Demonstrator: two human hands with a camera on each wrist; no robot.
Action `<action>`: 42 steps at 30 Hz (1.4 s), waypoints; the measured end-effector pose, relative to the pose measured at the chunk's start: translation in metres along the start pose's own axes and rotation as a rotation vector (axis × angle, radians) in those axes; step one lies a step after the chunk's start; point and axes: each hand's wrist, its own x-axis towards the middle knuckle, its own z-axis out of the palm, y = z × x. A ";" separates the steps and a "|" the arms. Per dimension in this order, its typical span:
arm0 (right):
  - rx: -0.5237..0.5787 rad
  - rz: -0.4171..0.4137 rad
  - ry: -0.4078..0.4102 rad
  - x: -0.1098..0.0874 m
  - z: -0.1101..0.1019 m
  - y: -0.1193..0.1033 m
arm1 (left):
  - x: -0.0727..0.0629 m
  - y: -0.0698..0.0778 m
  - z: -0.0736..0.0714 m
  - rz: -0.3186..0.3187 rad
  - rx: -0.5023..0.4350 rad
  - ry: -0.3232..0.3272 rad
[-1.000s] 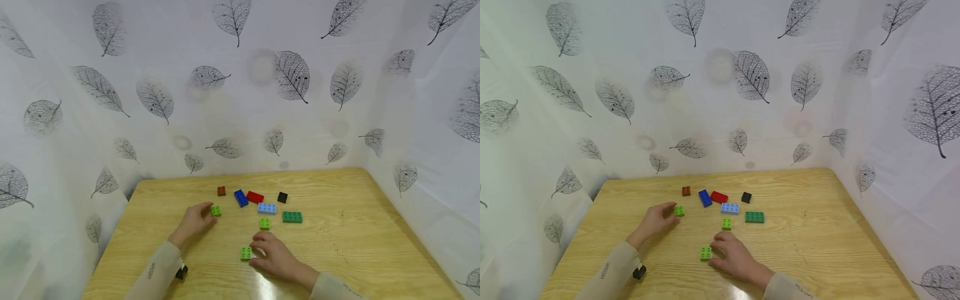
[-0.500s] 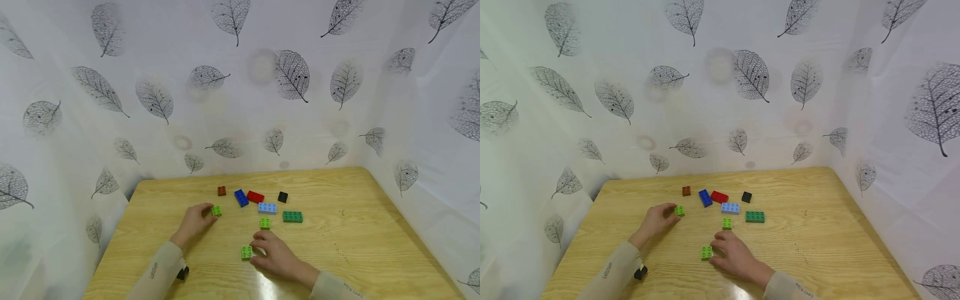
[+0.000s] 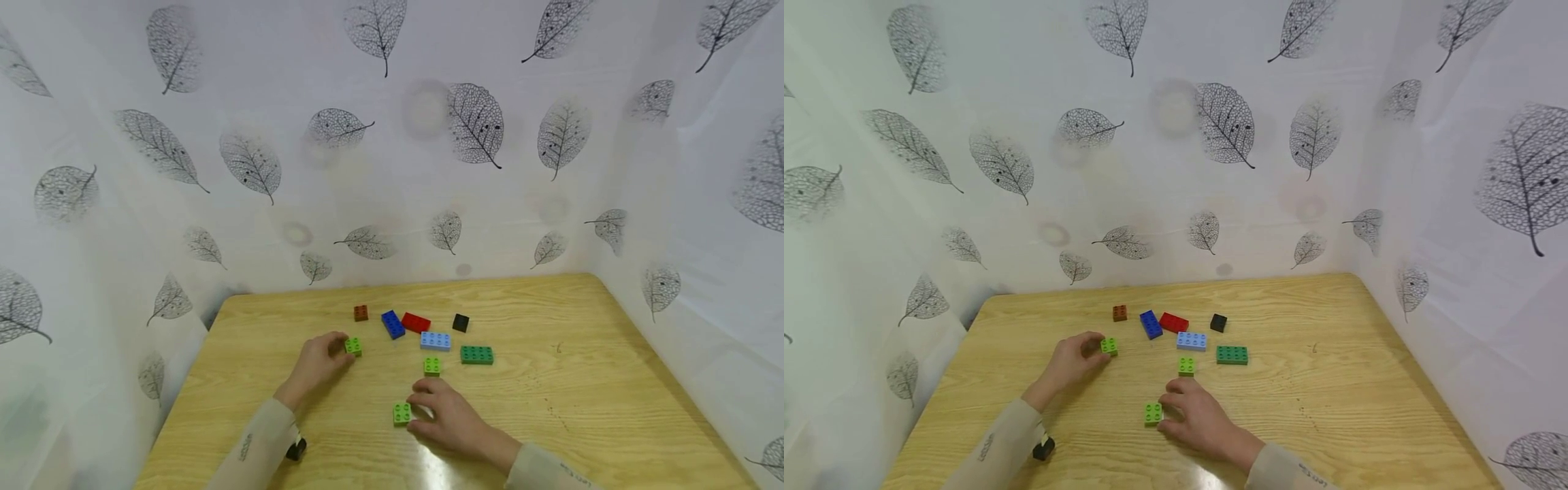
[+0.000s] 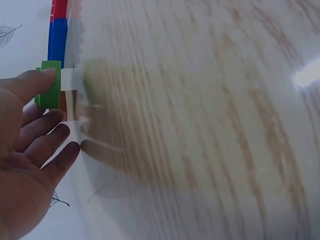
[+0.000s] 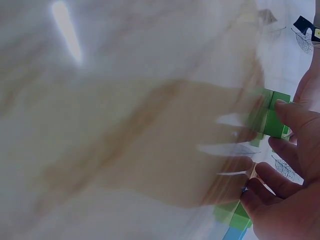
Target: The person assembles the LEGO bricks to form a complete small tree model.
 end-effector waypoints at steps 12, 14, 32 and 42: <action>-0.027 -0.017 0.015 -0.001 -0.001 -0.003 | -0.014 0.021 -0.001 0.049 -0.147 -0.080; -0.029 -0.022 0.017 -0.001 -0.001 -0.003 | -0.017 0.026 0.000 0.070 -0.145 -0.092; -0.042 -0.026 0.025 -0.003 0.000 -0.005 | -0.050 0.052 0.017 0.244 -0.187 -0.247; -0.048 -0.026 0.027 -0.001 -0.001 -0.005 | -0.060 0.054 0.025 0.279 -0.234 -0.287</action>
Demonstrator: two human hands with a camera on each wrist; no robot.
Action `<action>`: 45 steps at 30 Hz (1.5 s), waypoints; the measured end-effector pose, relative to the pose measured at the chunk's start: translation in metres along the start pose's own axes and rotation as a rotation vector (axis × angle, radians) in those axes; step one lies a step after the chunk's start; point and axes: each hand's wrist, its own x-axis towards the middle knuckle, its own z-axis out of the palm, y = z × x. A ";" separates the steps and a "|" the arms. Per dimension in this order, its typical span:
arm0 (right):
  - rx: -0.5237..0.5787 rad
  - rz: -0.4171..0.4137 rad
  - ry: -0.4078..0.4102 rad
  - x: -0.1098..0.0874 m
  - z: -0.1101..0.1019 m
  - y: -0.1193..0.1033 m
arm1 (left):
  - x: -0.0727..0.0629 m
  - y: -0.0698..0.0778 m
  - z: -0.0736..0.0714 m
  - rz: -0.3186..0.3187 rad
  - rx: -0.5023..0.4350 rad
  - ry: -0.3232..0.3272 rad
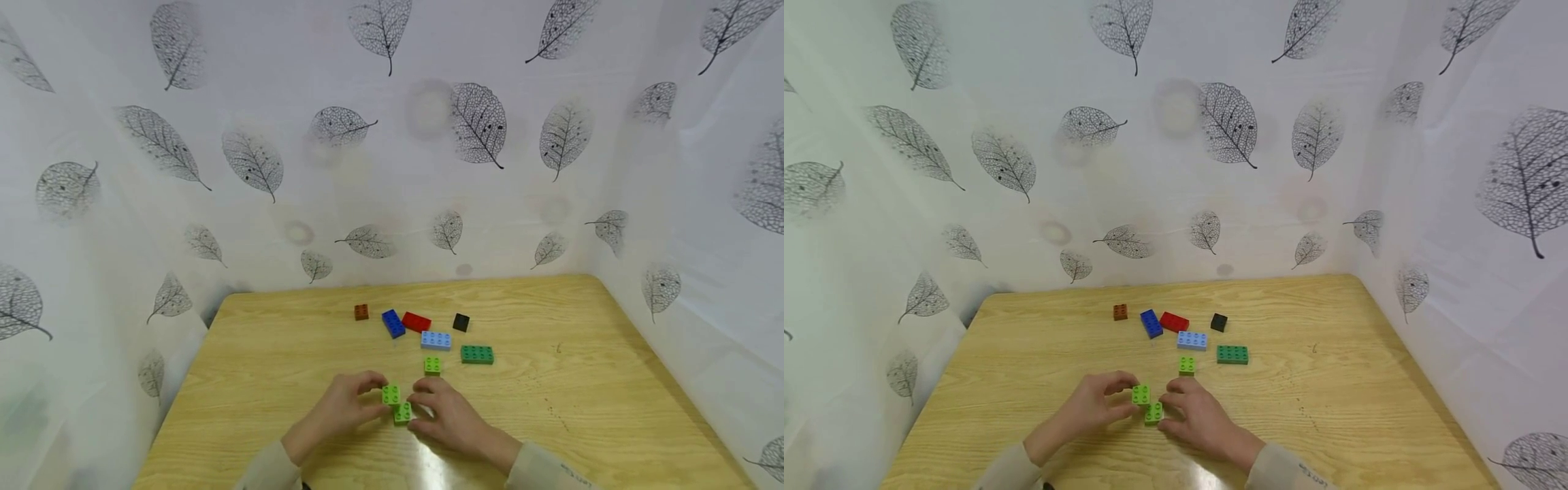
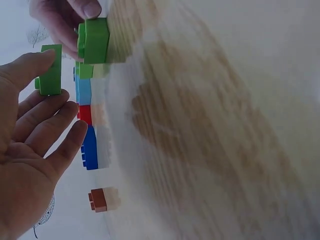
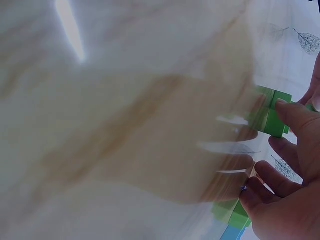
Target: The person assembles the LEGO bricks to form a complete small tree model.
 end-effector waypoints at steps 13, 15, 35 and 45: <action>0.006 0.012 -0.004 0.000 0.002 0.001 | -0.005 -0.001 0.018 -0.009 0.075 -0.040; 0.006 0.014 -0.004 0.000 0.001 0.000 | -0.005 -0.001 0.019 -0.013 0.075 -0.041; 0.014 0.018 -0.005 0.001 0.002 0.001 | -0.001 0.000 0.020 -0.046 0.081 -0.072; 0.019 0.018 -0.011 0.001 0.002 0.001 | 0.003 -0.001 0.020 -0.052 0.077 -0.086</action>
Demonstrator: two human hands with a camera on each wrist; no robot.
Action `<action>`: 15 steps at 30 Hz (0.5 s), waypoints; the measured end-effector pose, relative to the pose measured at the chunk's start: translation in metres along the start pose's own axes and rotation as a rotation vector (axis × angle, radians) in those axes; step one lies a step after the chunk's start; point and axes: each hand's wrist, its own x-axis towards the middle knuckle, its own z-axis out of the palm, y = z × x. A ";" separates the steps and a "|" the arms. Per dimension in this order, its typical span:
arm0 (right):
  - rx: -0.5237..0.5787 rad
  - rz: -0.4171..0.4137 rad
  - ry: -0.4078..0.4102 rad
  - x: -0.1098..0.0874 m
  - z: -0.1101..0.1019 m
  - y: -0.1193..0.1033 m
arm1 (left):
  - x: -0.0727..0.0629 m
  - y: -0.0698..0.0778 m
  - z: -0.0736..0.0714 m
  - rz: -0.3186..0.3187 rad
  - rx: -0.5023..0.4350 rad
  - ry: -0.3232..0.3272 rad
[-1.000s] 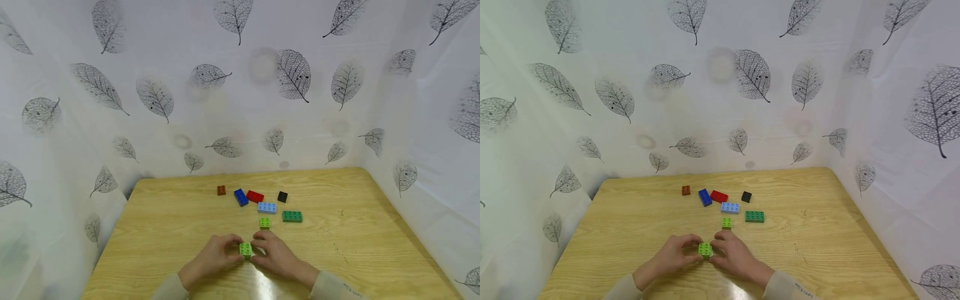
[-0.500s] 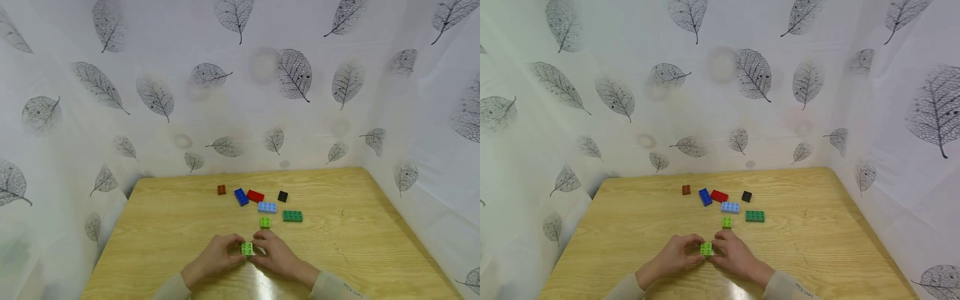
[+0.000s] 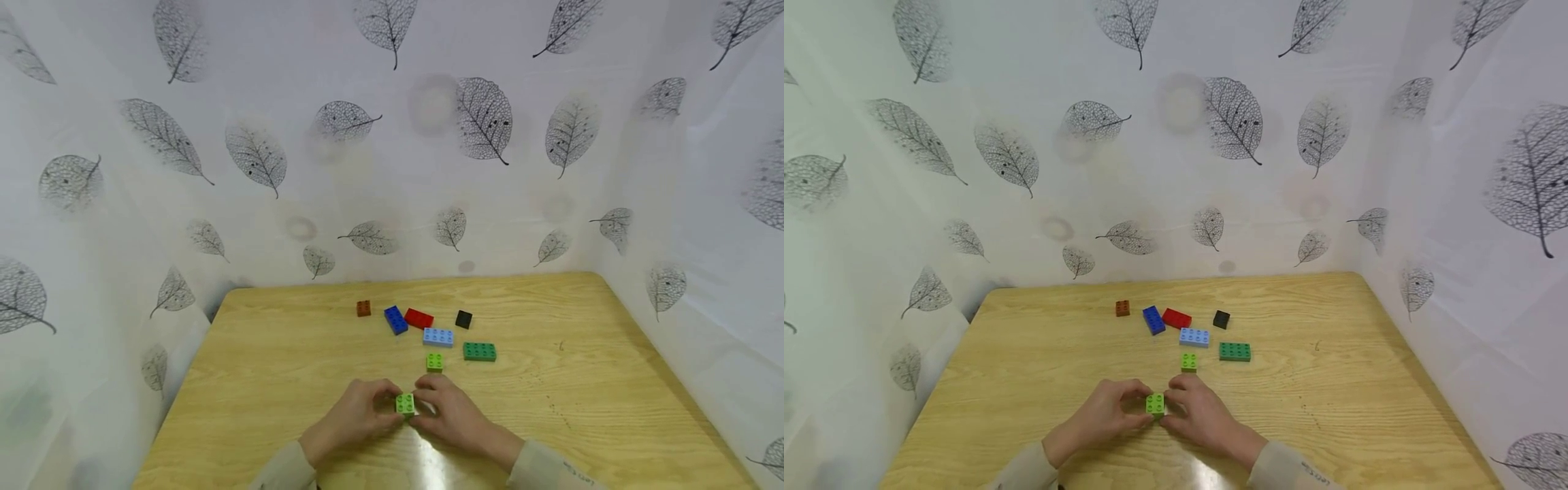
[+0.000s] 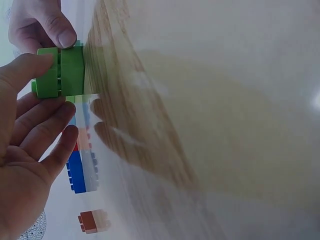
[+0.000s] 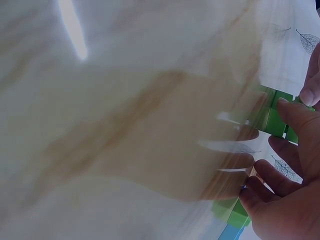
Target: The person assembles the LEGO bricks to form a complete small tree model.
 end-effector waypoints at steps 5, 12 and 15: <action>0.013 0.007 0.005 0.001 0.000 0.001 | 0.001 0.000 -0.002 -0.026 0.010 -0.016; 0.021 0.001 0.003 0.000 -0.001 -0.001 | 0.005 0.005 -0.006 -0.029 0.053 -0.031; 0.032 -0.004 0.008 0.000 -0.001 -0.002 | 0.006 0.007 -0.007 -0.017 0.077 -0.026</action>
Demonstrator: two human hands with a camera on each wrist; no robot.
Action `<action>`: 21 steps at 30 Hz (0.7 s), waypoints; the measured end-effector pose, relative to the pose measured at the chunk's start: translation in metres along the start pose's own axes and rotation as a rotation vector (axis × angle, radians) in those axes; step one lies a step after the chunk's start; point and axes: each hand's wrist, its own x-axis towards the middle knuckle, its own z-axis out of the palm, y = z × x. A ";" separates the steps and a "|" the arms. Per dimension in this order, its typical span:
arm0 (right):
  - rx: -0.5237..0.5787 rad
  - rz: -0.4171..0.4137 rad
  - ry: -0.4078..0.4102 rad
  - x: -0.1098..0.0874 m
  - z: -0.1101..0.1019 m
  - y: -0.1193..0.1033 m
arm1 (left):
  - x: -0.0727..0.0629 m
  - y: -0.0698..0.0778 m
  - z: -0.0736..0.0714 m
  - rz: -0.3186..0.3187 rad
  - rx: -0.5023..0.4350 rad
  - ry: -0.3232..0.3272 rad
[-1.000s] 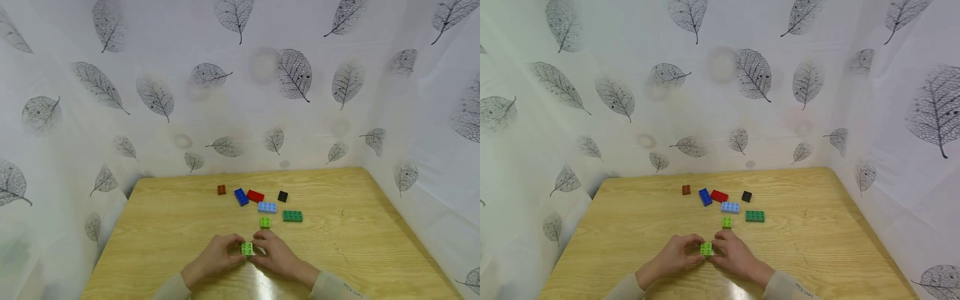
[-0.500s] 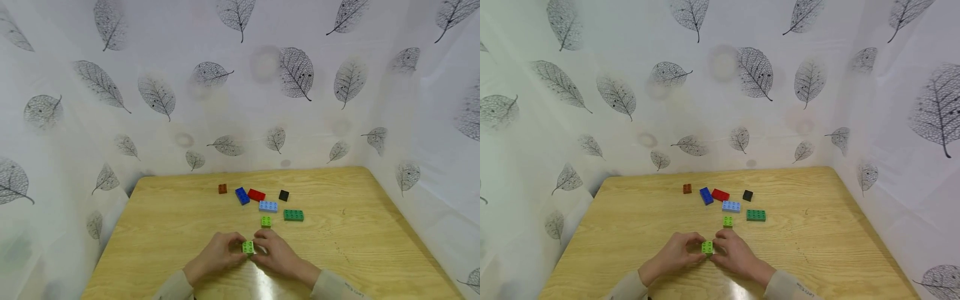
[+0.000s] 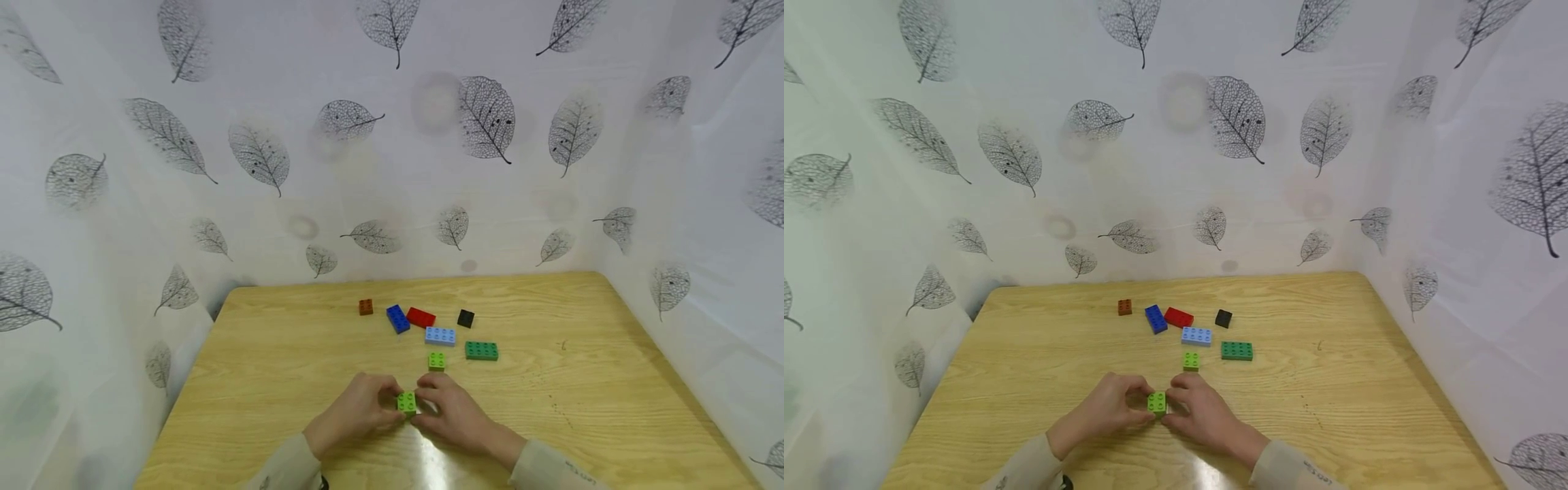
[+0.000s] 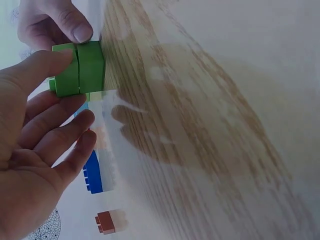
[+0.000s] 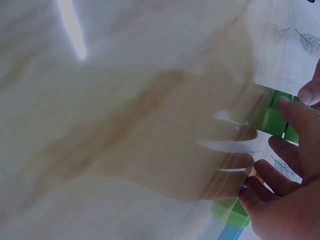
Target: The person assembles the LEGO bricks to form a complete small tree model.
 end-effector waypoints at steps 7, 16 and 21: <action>0.013 -0.017 0.045 -0.001 0.002 0.000 | 0.001 0.002 -0.001 -0.010 -0.002 -0.005; 0.007 -0.019 0.048 -0.001 0.002 -0.001 | 0.000 -0.001 0.001 -0.030 -0.035 0.006; -0.002 -0.039 0.051 0.000 0.002 0.001 | -0.005 -0.006 0.009 -0.030 -0.119 0.048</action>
